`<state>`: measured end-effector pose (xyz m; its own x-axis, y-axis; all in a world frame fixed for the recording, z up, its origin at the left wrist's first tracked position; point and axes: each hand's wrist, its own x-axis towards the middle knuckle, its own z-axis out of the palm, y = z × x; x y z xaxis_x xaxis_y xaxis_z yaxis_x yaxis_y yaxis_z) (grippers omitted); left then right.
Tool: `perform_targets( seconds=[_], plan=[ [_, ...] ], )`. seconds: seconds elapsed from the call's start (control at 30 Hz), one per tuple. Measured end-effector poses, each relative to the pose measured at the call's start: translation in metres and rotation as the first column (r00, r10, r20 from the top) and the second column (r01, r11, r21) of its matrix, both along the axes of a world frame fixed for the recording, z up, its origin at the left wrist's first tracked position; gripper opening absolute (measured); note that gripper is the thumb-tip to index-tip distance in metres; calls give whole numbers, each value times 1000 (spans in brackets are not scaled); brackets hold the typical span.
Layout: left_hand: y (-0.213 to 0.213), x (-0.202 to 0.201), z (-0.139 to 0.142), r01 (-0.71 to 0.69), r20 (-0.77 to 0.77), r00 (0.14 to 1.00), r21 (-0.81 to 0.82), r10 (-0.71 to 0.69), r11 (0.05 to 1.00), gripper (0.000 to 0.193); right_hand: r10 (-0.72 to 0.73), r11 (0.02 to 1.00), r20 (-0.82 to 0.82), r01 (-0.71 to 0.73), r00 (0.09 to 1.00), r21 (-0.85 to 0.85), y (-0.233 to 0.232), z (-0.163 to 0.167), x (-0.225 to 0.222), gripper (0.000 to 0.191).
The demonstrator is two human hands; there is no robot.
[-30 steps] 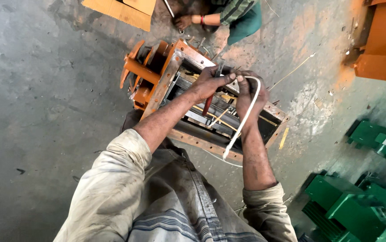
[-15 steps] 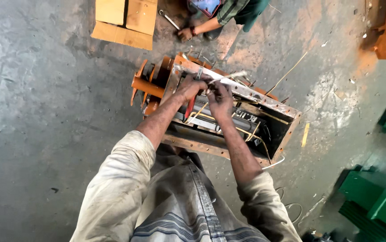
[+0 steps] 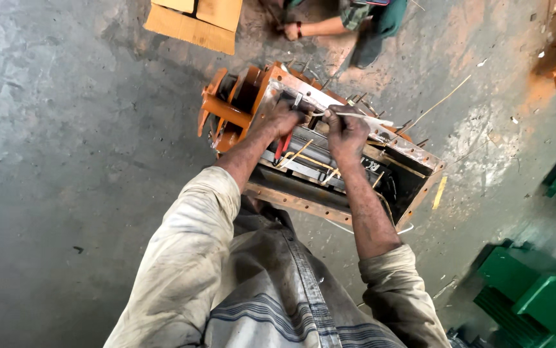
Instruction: The person cuts a white cable with pliers and routes it into an orange metal enclosure, threading the wire through openings and positioning it inside the housing. They repeatedly pull, bend, and trim the cable while working over the open enclosure on the floor.
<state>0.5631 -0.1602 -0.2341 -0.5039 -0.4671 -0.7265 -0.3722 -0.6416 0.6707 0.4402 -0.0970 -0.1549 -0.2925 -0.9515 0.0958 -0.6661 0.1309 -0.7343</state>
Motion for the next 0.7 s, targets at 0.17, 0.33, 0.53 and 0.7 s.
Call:
perform_targets(
  seconds=[0.17, 0.33, 0.53, 0.7],
  plan=[
    [2, -8, 12, -175, -355, 927, -129, 119, 976, 28, -27, 999, -97, 29, 995, 20, -5, 13, 0, 10],
    [3, -13, 28, -67, -295, 955, -304, -27, 950, 19, -3, 999, -47, 5, 999, 44, -3, 31, 2, 13],
    [1, -5, 38, -52, -312, 950, -227, -22, 972, 18, -173, 979, 167, 189, 971, -81, 26, 61, -11, 12],
    [0, 0, 42, 54, -174, 975, -413, -136, 909, 19, -125, 991, 27, 123, 992, 51, 36, 62, -37, 15]
  ],
)
